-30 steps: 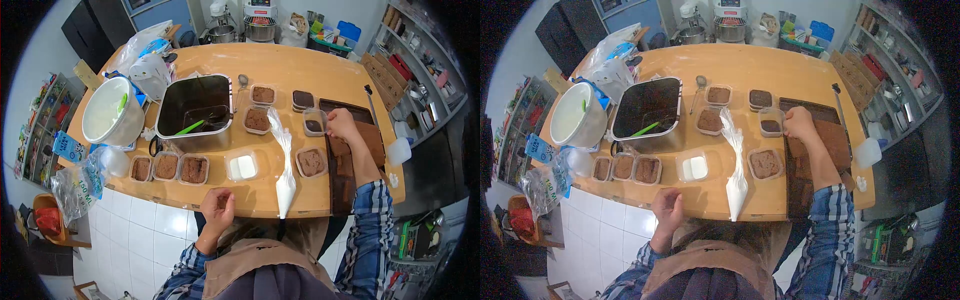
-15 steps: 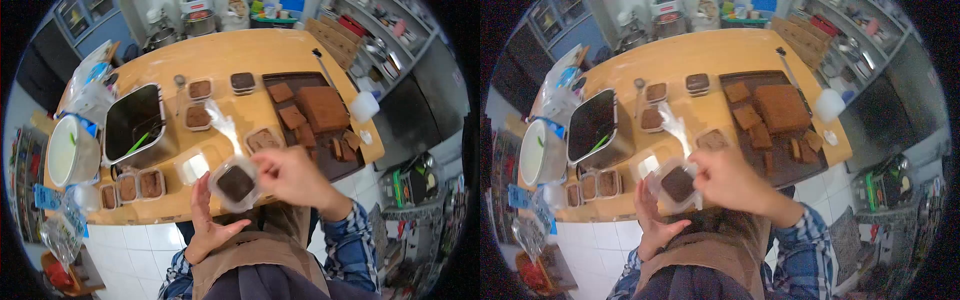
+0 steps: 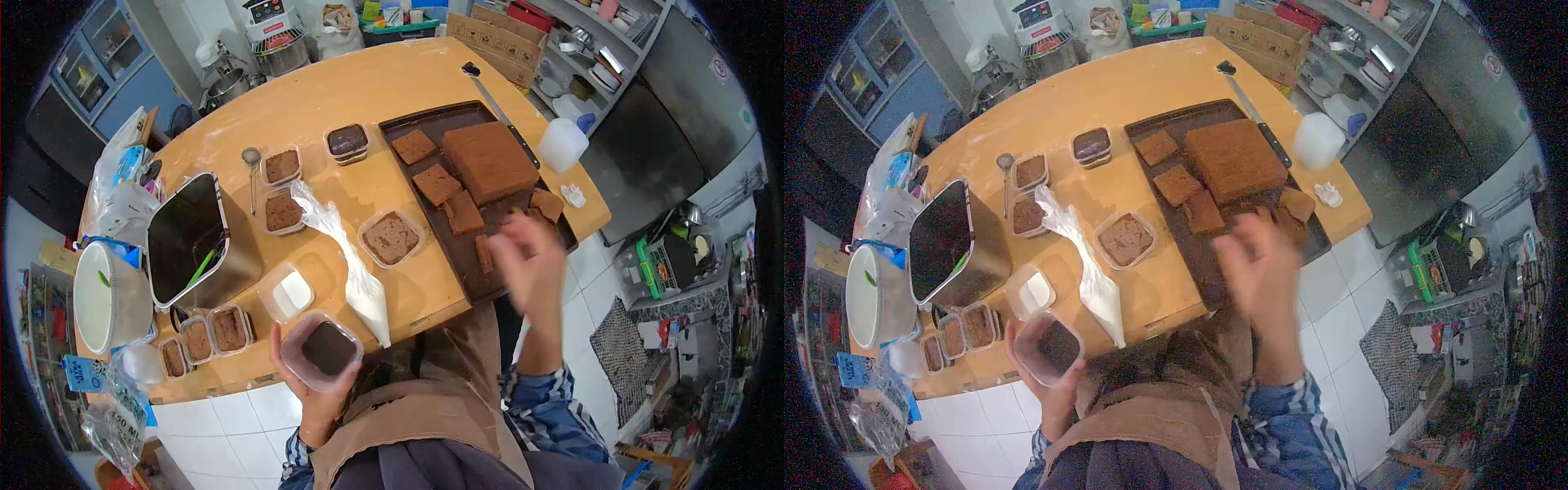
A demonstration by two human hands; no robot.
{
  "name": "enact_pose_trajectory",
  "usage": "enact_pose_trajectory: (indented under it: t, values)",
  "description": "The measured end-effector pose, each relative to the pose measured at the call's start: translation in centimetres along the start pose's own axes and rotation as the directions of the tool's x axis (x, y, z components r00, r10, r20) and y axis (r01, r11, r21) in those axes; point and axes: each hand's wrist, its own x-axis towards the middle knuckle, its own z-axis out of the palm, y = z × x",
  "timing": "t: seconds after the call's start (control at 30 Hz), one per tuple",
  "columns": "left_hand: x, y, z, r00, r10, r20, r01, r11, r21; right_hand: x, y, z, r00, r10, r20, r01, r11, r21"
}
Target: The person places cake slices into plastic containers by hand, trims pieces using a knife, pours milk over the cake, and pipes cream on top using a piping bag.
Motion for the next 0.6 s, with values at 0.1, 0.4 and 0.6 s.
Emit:
enact_pose_trajectory:
  t: [0.1, 0.4, 0.6]
  values:
    - [0.2, -0.3, -0.5, 0.994, -0.007, -0.109, 0.003, 0.999, -0.035, 2.9, 8.5, -4.0, 0.99, 0.002, -0.144, -0.066, 0.896, -0.439]
    - [0.0, -1.1, -0.6, 0.992, 0.002, -0.127, 0.001, 1.0, 0.017, 3.2, 10.1, -3.0, 0.954, 0.261, -0.151, -0.3, 0.77, -0.563]
    - [0.1, -1.5, -0.8, 0.989, -0.005, -0.145, 0.009, 1.0, 0.028, 2.9, 10.2, -2.3, 0.947, 0.256, -0.193, -0.314, 0.863, -0.396]
